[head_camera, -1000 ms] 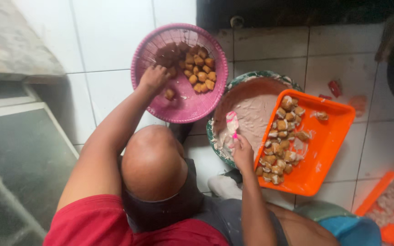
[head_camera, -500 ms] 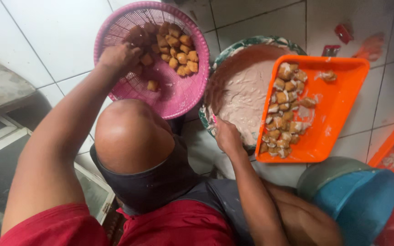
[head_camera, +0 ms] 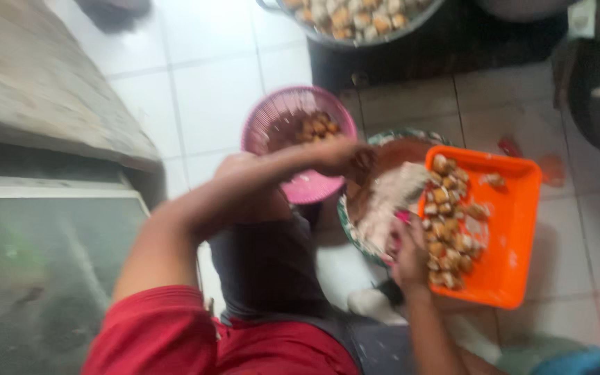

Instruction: The person sits on the floor and repeatedly picks small fried food items from a pink basket, dips them into a bowl of batter using a pink spatula, and places the coated items into an orange tray. The process continues for the duration of the clip.

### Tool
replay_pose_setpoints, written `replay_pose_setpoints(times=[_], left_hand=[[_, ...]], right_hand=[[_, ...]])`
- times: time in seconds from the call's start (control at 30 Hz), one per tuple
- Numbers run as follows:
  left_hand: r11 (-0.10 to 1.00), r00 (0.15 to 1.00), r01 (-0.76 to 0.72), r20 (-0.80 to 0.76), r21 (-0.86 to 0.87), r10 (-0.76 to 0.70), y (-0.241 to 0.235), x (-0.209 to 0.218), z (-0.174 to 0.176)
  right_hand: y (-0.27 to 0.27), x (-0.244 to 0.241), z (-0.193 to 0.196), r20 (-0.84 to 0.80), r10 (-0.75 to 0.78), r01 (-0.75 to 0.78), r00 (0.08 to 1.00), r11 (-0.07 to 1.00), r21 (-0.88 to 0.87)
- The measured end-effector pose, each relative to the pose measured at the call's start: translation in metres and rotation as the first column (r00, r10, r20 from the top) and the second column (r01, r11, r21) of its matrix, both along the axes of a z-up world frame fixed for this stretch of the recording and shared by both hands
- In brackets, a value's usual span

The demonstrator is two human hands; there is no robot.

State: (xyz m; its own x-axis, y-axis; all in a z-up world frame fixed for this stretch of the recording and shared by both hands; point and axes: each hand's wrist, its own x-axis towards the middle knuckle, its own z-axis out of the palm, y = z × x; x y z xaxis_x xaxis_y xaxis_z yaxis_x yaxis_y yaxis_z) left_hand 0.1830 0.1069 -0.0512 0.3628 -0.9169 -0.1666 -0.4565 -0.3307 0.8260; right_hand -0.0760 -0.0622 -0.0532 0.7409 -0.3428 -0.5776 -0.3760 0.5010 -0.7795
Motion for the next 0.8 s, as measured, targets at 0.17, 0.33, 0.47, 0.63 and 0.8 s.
replay_pose_setpoints(times=[0.17, 0.33, 0.47, 0.63, 0.8], left_hand=[[0.758, 0.727, -0.324, -0.662, -0.566, -0.183, -0.091, -0.131, -0.013], [0.611, 0.534, -0.654, -0.844, -0.445, -0.043, -0.155, -0.188, -0.015], [0.635, 0.359, -0.726, -0.933, -0.263, 0.024, -0.183, -0.195, -0.014], [0.716, 0.135, -0.696, -0.970, 0.053, 0.204, -0.183, -0.189, -0.032], [0.719, 0.253, -0.692, -0.956, -0.072, 0.148, -0.174, -0.183, -0.034]], right_hand=[[-0.076, -0.003, 0.040, 0.056, 0.162, -0.139, 0.985, 0.947, -0.288], [-0.178, -0.002, 0.024, -0.082, 0.297, -0.305, 0.951, 0.867, -0.393], [-0.201, 0.051, -0.009, -0.063, 0.185, -0.184, 0.981, 0.771, -0.610], [-0.168, 0.082, -0.003, -0.085, 0.143, -0.164, 0.986, 0.752, -0.639], [-0.139, 0.080, 0.011, -0.029, 0.050, -0.057, 0.998, 0.804, -0.591]])
